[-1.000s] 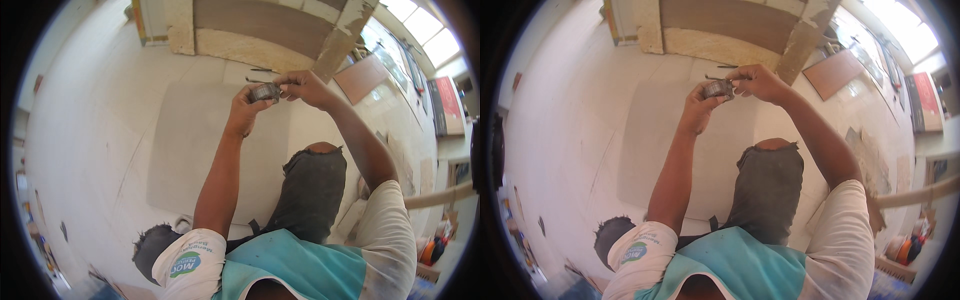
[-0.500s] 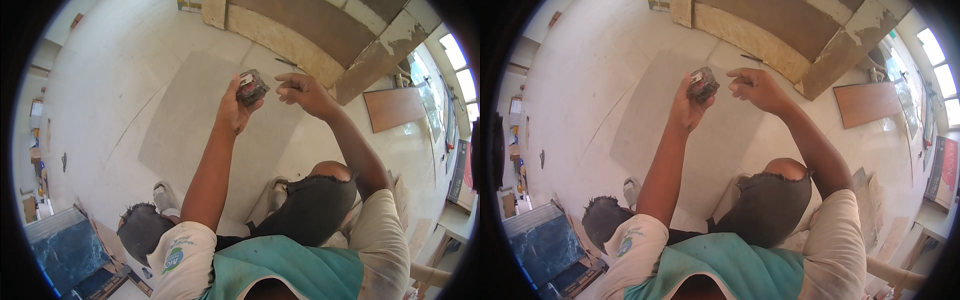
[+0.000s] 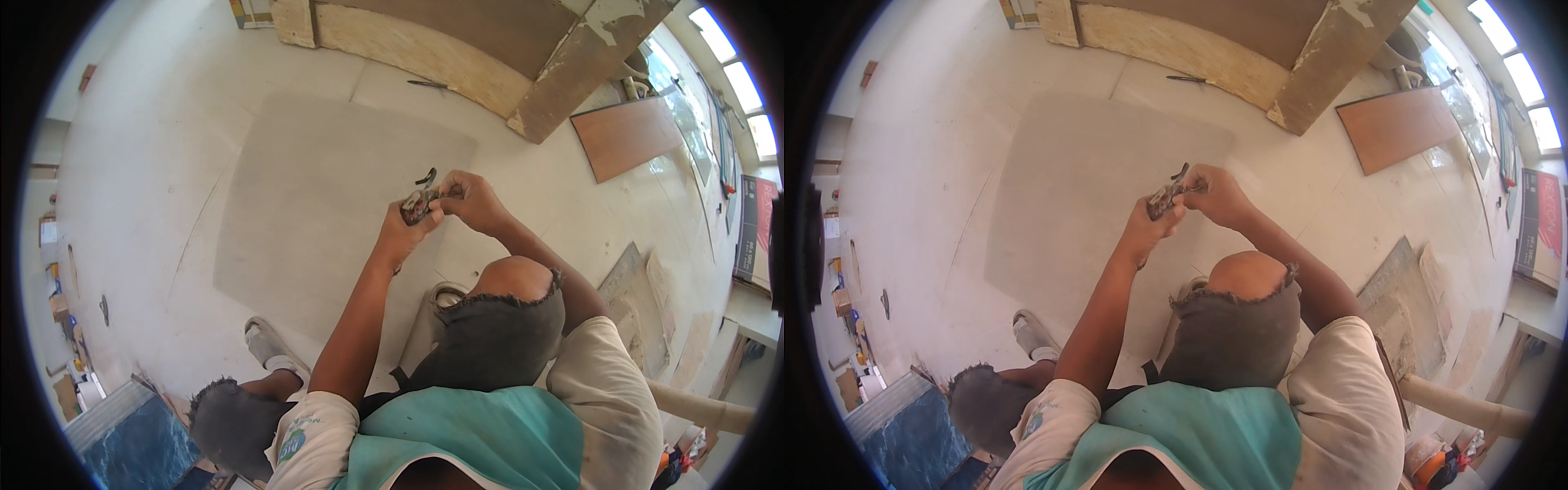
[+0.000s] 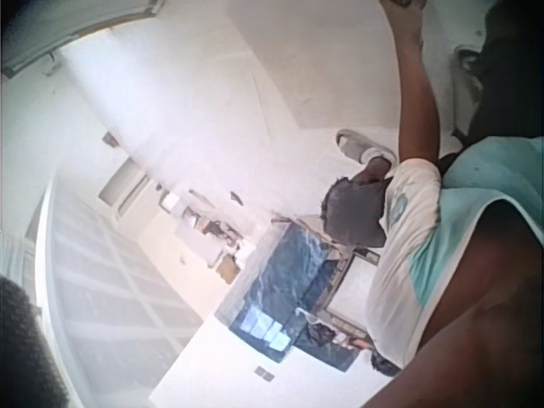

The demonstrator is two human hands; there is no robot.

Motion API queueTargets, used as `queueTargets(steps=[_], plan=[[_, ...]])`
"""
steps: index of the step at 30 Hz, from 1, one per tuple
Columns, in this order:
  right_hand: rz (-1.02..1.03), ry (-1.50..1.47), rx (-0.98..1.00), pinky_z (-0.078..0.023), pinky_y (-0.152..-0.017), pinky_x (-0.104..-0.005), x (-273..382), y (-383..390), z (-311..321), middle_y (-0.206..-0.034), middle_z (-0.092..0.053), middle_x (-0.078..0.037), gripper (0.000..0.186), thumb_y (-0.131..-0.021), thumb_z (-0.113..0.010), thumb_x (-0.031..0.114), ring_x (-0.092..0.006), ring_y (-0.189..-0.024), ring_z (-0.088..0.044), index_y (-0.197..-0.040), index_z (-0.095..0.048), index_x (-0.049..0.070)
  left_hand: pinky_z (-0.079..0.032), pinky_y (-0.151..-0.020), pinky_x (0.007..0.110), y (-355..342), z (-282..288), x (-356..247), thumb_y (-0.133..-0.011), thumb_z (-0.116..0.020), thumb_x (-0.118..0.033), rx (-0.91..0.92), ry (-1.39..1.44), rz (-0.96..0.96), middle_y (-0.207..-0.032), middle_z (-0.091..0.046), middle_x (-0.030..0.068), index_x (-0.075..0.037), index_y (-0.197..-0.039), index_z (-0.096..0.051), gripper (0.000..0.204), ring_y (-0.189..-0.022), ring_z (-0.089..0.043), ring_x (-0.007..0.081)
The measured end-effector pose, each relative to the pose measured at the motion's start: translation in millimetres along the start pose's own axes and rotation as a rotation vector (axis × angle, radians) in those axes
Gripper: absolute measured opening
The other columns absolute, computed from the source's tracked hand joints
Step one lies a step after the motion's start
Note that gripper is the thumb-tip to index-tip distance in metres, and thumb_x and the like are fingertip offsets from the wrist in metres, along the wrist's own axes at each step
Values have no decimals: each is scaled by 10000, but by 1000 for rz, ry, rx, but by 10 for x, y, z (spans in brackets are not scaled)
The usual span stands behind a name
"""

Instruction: The person measures a tile and a board using a tape measure and a pencil.

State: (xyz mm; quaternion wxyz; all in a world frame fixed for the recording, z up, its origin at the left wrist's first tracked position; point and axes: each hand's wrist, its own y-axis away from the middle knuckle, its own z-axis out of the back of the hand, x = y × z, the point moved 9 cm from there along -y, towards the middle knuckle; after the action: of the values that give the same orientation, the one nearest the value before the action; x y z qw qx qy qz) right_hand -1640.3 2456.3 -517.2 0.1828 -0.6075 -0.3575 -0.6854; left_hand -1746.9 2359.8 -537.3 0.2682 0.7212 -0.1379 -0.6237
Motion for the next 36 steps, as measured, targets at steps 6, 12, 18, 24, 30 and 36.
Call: queueTargets(steps=[6,12,18,24,30,36], plan=[[-237,-176,91,-577,-753,-321,-401,178,-61,-914,-651,-92,140,-854,-676,27,-167,-835,-661,-916,-553,0,-505,-870,400,141,-149,-46,-692,-822,-341,-175,-668,-665,-1198,-561,170,37,-1260,-446,779,-1048,-603,324],[-411,-95,-80,-584,-724,-341,-658,20,507,-951,-655,-136,220,-899,-638,127,-237,-820,-675,-1008,-594,-59,-507,-839,402,41,-21,215,-698,-724,-363,-17,-878,131,-1026,-664,220,9,-1043,-638,515,-979,-646,339],[-467,-104,-366,-562,-695,-301,-901,-397,1623,-877,-633,-87,232,-898,-661,182,-179,-719,-619,-996,-627,-25,-508,-832,418,211,140,789,-702,-699,-379,59,-842,324,-958,-670,223,-3,-945,-674,448,-948,-651,346],[-448,52,-344,-525,-609,-265,-1030,-1015,1621,-785,-622,-59,205,-870,-701,197,-135,-637,-589,-882,-633,4,-530,-788,425,331,56,943,-730,-703,-370,-153,-931,118,-1003,-588,187,20,-1030,-594,504,-912,-633,341],[-379,248,-371,-480,-512,-266,-991,-1260,1589,-681,-603,-73,239,-838,-741,198,-119,-553,-544,-805,-625,-9,-534,-753,425,273,-7,886,-748,-723,-292,-197,-879,28,-988,-541,171,-4,-1029,-562,434,-903,-607,330],[-452,351,-352,-462,-507,-292,-1016,-1192,1617,-683,-616,-88,285,-815,-760,231,-146,-578,-569,-771,-618,-12,-523,-711,429,311,-109,925,-766,-695,-212,-186,-726,23,-987,-507,176,-54,-1322,-473,619,-898,-585,325]])
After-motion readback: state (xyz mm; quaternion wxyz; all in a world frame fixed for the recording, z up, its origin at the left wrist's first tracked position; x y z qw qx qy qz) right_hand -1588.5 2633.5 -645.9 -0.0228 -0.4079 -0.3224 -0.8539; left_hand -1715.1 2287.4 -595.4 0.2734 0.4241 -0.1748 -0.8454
